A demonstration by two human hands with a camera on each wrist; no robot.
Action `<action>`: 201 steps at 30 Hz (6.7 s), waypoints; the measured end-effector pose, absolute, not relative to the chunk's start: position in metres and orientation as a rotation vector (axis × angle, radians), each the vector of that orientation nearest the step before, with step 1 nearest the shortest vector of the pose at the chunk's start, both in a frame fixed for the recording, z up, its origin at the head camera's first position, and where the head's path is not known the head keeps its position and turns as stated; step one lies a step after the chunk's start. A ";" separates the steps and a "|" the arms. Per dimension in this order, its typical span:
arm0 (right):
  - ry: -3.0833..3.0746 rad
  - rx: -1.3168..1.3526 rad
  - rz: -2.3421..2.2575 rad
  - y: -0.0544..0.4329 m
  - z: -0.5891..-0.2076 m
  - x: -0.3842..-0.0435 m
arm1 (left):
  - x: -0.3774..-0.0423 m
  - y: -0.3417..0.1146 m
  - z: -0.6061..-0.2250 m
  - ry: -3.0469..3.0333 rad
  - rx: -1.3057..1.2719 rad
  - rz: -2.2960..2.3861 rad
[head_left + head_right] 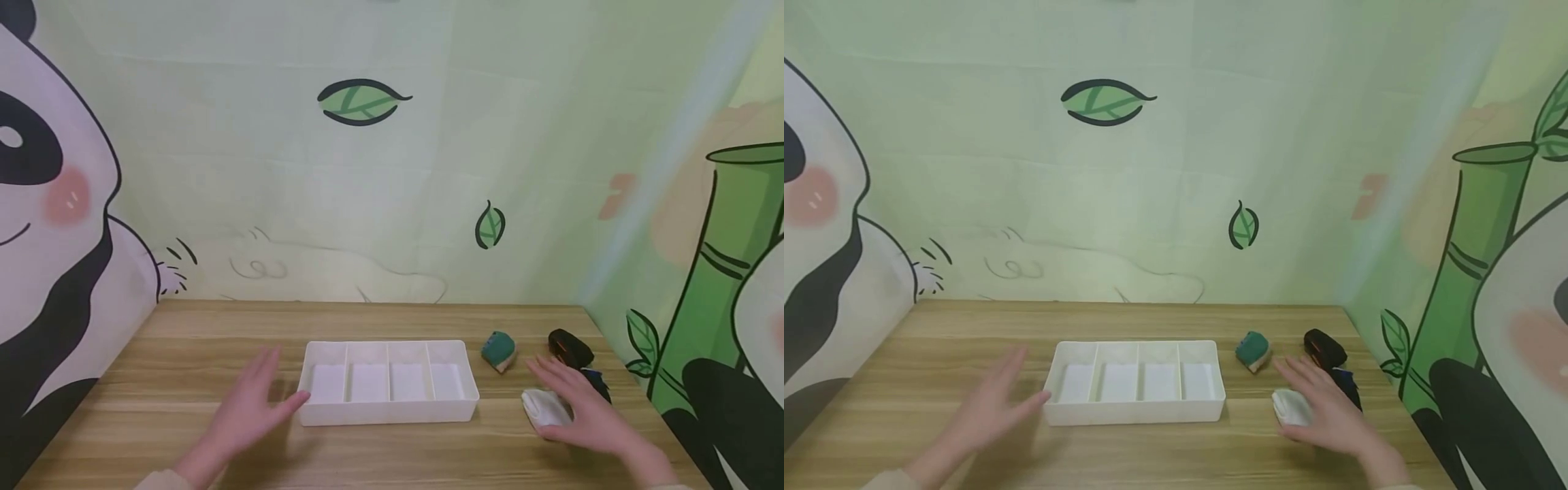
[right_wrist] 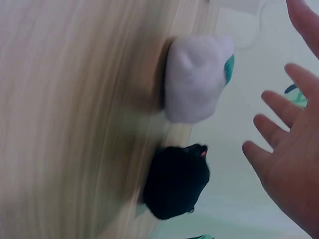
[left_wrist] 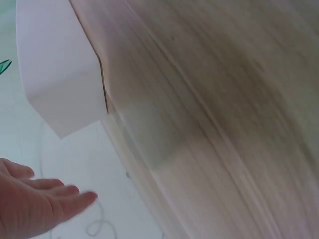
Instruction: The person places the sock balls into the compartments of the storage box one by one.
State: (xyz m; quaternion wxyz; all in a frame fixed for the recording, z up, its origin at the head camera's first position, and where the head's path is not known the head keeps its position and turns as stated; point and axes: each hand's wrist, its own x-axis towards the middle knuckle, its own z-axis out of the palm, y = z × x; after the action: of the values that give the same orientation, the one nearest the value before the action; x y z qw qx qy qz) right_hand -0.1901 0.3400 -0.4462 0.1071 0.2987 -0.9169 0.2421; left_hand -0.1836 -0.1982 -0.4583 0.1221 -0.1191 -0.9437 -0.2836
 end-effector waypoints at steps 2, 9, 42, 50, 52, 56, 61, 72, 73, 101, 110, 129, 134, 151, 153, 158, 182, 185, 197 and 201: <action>-2.694 0.907 0.733 0.344 -0.449 -0.191 | -0.185 -0.198 -0.459 -2.734 -0.361 -0.923; -2.697 0.976 0.658 0.354 -0.459 -0.196 | -0.187 -0.197 -0.462 -2.648 -0.445 -1.233; -3.079 0.918 0.686 0.358 -0.469 -0.209 | -0.216 -0.202 -0.486 -2.543 -0.621 -1.773; -3.010 0.917 0.627 0.358 -0.471 -0.208 | -0.218 -0.204 -0.487 -2.558 -0.634 -1.785; -2.989 0.927 0.619 0.357 -0.472 -0.208 | -0.217 -0.204 -0.487 -2.557 -0.640 -1.781; -2.954 0.938 0.627 0.355 -0.473 -0.208 | -0.217 -0.204 -0.486 -2.558 -0.649 -1.776; -2.913 0.938 0.649 0.353 -0.474 -0.209 | -0.216 -0.204 -0.486 -2.565 -0.644 -1.777; -2.928 0.793 0.793 0.340 -0.468 -0.211 | -0.217 -0.203 -0.485 -2.573 -0.625 -1.782; -2.941 0.769 0.815 0.338 -0.466 -0.212 | -0.217 -0.203 -0.486 -2.575 -0.626 -1.779; -2.755 0.967 0.931 0.278 -0.434 -0.240 | -0.217 -0.202 -0.484 -2.604 -0.588 -1.774; -2.738 1.005 0.919 0.256 -0.427 -0.245 | -0.218 -0.202 -0.486 -2.623 -0.579 -1.749; -2.722 1.063 0.787 0.225 -0.435 -0.252 | -0.216 -0.201 -0.484 -2.614 -0.589 -1.772; -2.711 1.056 0.768 0.221 -0.438 -0.252 | -0.216 -0.202 -0.483 -2.624 -0.574 -1.786; -2.764 0.984 0.716 0.213 -0.445 -0.254 | -0.215 -0.201 -0.482 -2.623 -0.549 -1.812; -2.761 0.992 0.709 0.213 -0.445 -0.255 | -0.215 -0.201 -0.483 -2.627 -0.550 -1.809; -2.737 1.026 0.672 0.213 -0.445 -0.255 | -0.216 -0.201 -0.483 -2.625 -0.547 -1.816; -2.597 0.939 0.781 0.249 -0.436 -0.236 | -0.215 -0.200 -0.484 -2.621 -0.566 -1.804; -2.607 0.924 0.794 0.259 -0.435 -0.233 | -0.215 -0.201 -0.485 -2.621 -0.564 -1.804; -2.505 0.863 0.653 0.312 -0.429 -0.225 | -0.216 -0.203 -0.488 -2.634 -0.564 -1.738; -2.469 0.859 0.687 0.329 -0.432 -0.221 | -0.215 -0.203 -0.488 -2.634 -0.564 -1.741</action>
State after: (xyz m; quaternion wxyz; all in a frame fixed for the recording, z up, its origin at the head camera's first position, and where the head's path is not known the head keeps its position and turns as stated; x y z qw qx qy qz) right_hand -0.2211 0.3287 -0.4316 0.2177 0.3101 -0.8916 0.2480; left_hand -0.2154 -0.2028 -0.4885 -0.0332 -0.1759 -0.8207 -0.5425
